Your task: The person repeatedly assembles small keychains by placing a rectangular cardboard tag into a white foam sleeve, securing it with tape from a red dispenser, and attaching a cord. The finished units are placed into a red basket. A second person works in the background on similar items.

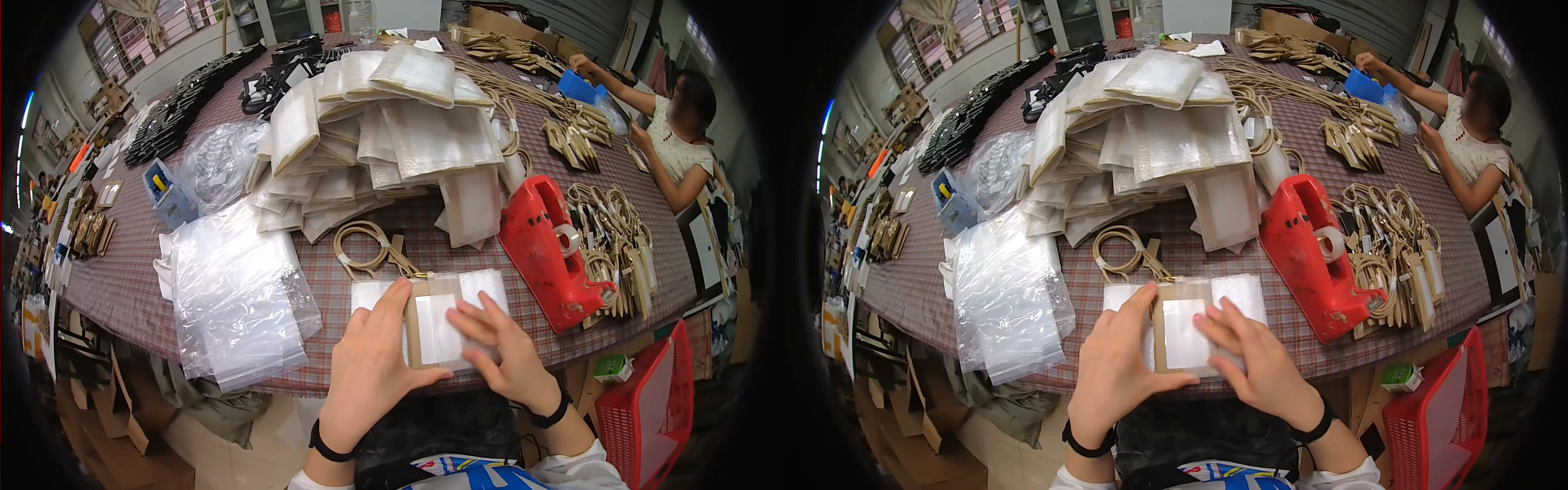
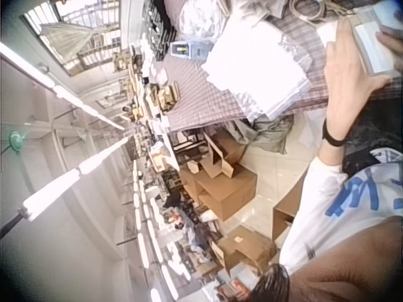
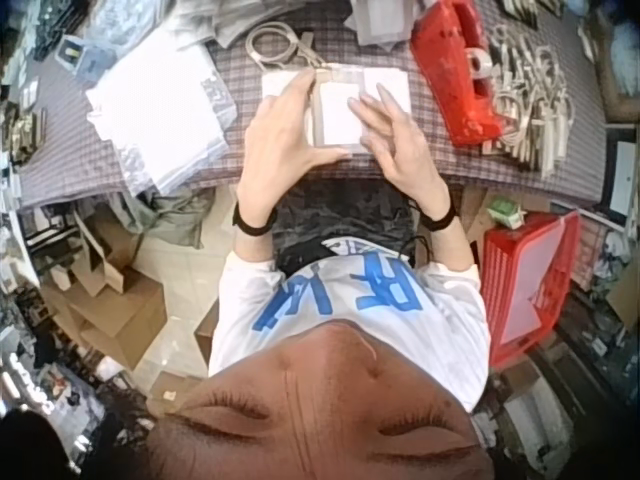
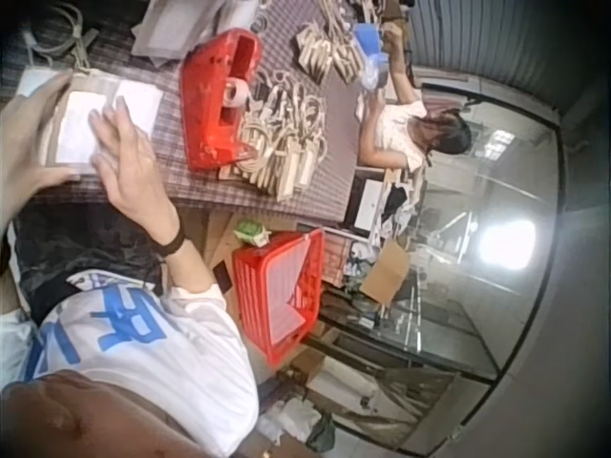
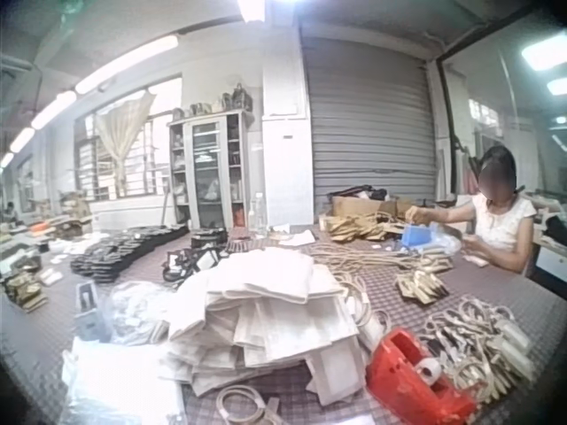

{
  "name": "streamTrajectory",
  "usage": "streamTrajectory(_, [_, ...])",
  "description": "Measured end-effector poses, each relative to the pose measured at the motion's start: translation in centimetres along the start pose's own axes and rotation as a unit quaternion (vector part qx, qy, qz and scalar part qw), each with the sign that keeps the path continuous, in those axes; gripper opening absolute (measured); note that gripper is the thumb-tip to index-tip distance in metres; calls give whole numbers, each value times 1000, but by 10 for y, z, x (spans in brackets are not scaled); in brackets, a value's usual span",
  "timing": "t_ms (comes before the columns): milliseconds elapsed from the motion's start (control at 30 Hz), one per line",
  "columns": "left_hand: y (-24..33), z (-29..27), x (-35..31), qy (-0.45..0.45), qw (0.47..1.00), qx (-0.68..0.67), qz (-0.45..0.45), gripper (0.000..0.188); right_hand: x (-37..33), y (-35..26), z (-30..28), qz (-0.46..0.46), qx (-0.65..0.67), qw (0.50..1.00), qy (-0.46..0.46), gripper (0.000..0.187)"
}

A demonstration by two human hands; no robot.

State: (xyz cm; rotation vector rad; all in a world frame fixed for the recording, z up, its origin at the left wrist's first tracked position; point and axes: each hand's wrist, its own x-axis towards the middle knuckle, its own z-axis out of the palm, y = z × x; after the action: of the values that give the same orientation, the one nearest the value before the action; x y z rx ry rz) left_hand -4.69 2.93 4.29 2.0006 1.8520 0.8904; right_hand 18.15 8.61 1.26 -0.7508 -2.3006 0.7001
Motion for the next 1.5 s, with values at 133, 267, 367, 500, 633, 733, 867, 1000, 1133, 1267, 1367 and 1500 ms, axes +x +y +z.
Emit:
streamTrajectory(133, [3, 1, -1, -1, 1000, -11, -26, 114, 7, -7, 1, -61, -63, 996, -18, 83])
streamTrajectory(267, [6, 2, -18, 116, 985, 74, -103, 97, 7, -7, 1, -71, -65, 995, -8, 83])
streamTrajectory(367, [0, 6, -33, 186, 957, 84, -204, 63, 6, -9, 3, -72, -66, 995, 4, 83])
streamTrajectory(500, [9, 13, -35, 230, 949, 25, -213, 30, 6, -9, 4, -77, -67, 995, 16, 83])
streamTrajectory(633, [15, 20, -32, 296, 940, 72, -151, 14, 5, -8, 6, -79, -60, 995, 29, 81])
streamTrajectory(733, [22, 19, -28, 326, 927, 160, -99, 13, 5, -8, 7, -77, -59, 995, 31, 79])
streamTrajectory(867, [41, 19, -22, 355, 907, 208, -85, 10, 4, -6, 7, -77, -55, 995, 39, 76])
streamTrajectory(1000, [54, 24, -18, 264, 951, 142, -73, 14, 5, -5, 7, -75, -34, 996, 39, 77])
streamTrajectory(1133, [42, 61, -16, 219, 974, -14, -48, 25, 5, -5, 9, -62, -11, 997, 49, 80])
streamTrajectory(1267, [39, 61, -23, 166, 986, -21, 0, 40, 4, 0, 4, -22, 40, 998, 39, 75])
streamTrajectory(1367, [42, 44, -29, 98, 995, -7, 32, 53, 12, -1, -24, 79, 128, 988, 23, 61])
streamTrajectory(1500, [37, 46, -38, 64, 997, 11, 49, 70, 40, -8, -48, 10, 53, 989, 136, 26])
